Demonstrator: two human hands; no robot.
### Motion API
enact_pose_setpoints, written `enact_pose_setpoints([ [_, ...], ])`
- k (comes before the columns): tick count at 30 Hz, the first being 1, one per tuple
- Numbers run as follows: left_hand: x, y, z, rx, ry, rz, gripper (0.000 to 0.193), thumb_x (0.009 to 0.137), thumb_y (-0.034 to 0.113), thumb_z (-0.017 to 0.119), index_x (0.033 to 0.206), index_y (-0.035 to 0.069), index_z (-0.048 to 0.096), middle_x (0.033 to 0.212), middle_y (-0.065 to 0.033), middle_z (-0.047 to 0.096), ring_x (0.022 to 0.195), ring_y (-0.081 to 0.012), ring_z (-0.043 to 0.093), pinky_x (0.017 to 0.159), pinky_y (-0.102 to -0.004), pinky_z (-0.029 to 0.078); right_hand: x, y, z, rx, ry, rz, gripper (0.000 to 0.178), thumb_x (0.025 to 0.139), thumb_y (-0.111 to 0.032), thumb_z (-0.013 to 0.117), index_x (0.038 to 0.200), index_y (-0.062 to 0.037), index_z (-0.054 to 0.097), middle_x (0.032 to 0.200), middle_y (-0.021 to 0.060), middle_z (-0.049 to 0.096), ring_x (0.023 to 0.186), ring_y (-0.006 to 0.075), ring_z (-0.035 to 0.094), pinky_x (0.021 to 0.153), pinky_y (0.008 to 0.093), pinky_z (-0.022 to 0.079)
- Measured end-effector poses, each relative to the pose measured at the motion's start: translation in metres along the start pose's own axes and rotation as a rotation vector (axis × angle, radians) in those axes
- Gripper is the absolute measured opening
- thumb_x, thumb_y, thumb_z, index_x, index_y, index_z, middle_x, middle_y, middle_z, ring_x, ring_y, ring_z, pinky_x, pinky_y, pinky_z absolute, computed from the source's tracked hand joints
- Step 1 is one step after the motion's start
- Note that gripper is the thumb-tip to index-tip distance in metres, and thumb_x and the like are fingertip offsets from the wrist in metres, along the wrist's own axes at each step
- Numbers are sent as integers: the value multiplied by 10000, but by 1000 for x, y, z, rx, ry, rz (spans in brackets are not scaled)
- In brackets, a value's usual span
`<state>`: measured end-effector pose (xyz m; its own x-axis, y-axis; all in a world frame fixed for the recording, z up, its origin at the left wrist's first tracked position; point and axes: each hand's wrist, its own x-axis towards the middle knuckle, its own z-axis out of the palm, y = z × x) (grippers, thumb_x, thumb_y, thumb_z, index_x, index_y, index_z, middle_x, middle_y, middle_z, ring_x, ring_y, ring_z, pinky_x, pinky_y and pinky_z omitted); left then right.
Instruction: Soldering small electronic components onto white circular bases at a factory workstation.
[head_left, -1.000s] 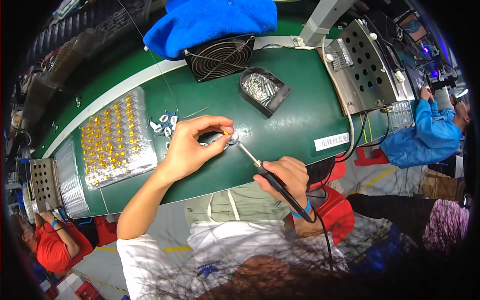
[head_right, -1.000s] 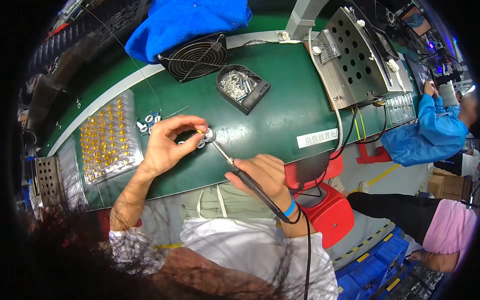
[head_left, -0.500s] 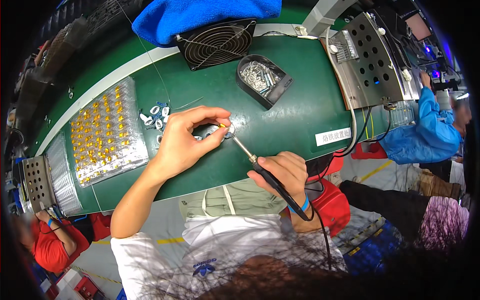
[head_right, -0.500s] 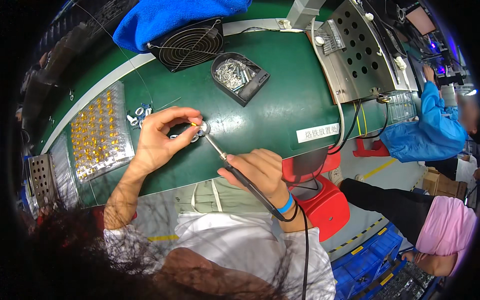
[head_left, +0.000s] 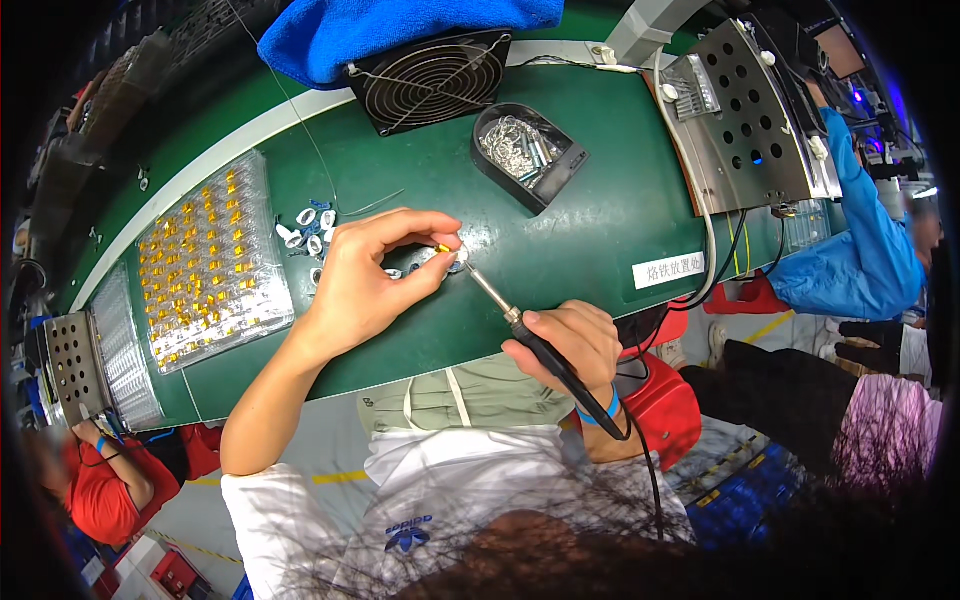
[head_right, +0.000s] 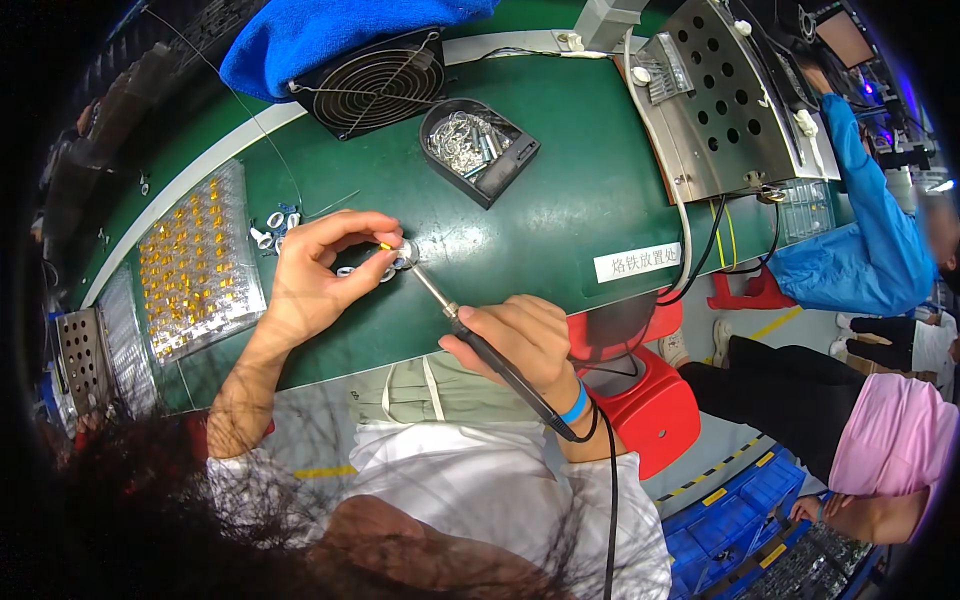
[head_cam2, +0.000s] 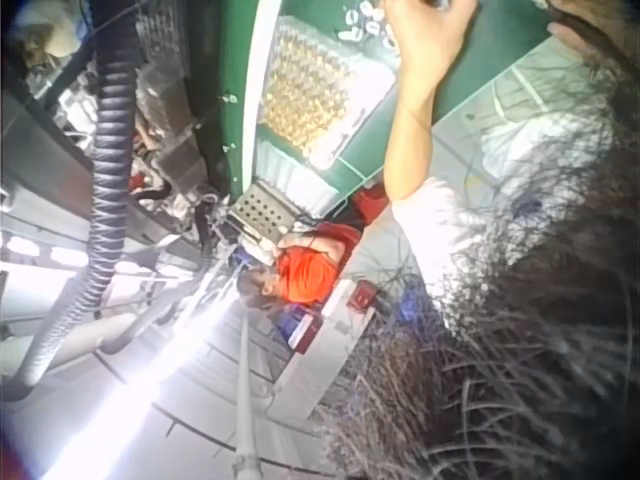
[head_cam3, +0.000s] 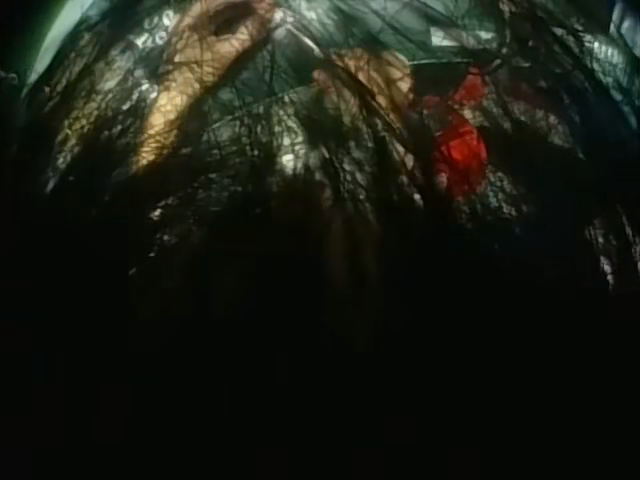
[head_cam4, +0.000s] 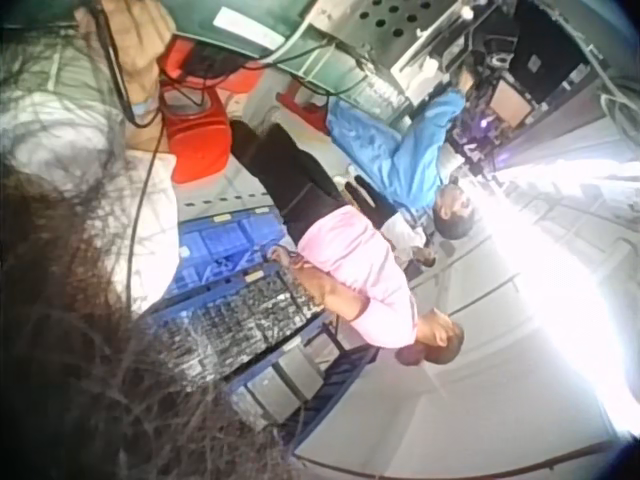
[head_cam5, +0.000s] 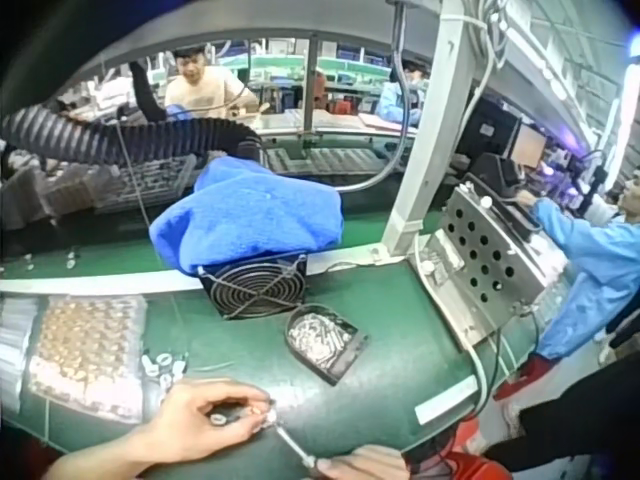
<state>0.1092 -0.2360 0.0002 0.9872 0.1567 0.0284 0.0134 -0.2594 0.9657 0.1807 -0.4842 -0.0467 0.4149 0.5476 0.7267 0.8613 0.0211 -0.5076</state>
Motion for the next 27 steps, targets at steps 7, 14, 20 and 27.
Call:
enact_pose_setpoints([
  [7, -1, -1, 1, -17, 1, -2, 300, 895, -82, 728, 1189, -38, 690, 1089, -107, 724, 1057, -178, 715, 995, -312, 566, 0, 2, 2, 20, 9, -4, 420, 768, -162, 913, 1079, 5, 685, 766, 114, 705, 578, 246, 661, 508, 319, 496],
  [14, 0, 0, 2, -6, 9, -7, 293, 892, -82, 732, 1179, -41, 693, 1089, -110, 723, 1054, -182, 716, 996, -313, 566, 3, -1, 1, -1, -19, 4, 427, 759, -170, 922, 1082, -9, 692, 772, 110, 711, 580, 244, 662, 508, 324, 498],
  [20, 0, -1, 2, 13, 9, 10, 289, 889, -82, 736, 1173, -43, 696, 1084, -110, 720, 1047, -183, 716, 987, -310, 570, 1, 0, 1, -5, -18, 9, 430, 755, -166, 924, 1082, -10, 693, 777, 109, 714, 584, 244, 663, 510, 325, 499],
  [27, 0, 2, 1, 19, 11, 7, 284, 889, -81, 734, 1168, -44, 698, 1083, -110, 721, 1044, -179, 716, 981, -307, 570, 1, 0, 0, 10, -7, 6, 429, 758, -168, 921, 1085, -9, 693, 768, 104, 706, 570, 241, 647, 505, 323, 490],
])
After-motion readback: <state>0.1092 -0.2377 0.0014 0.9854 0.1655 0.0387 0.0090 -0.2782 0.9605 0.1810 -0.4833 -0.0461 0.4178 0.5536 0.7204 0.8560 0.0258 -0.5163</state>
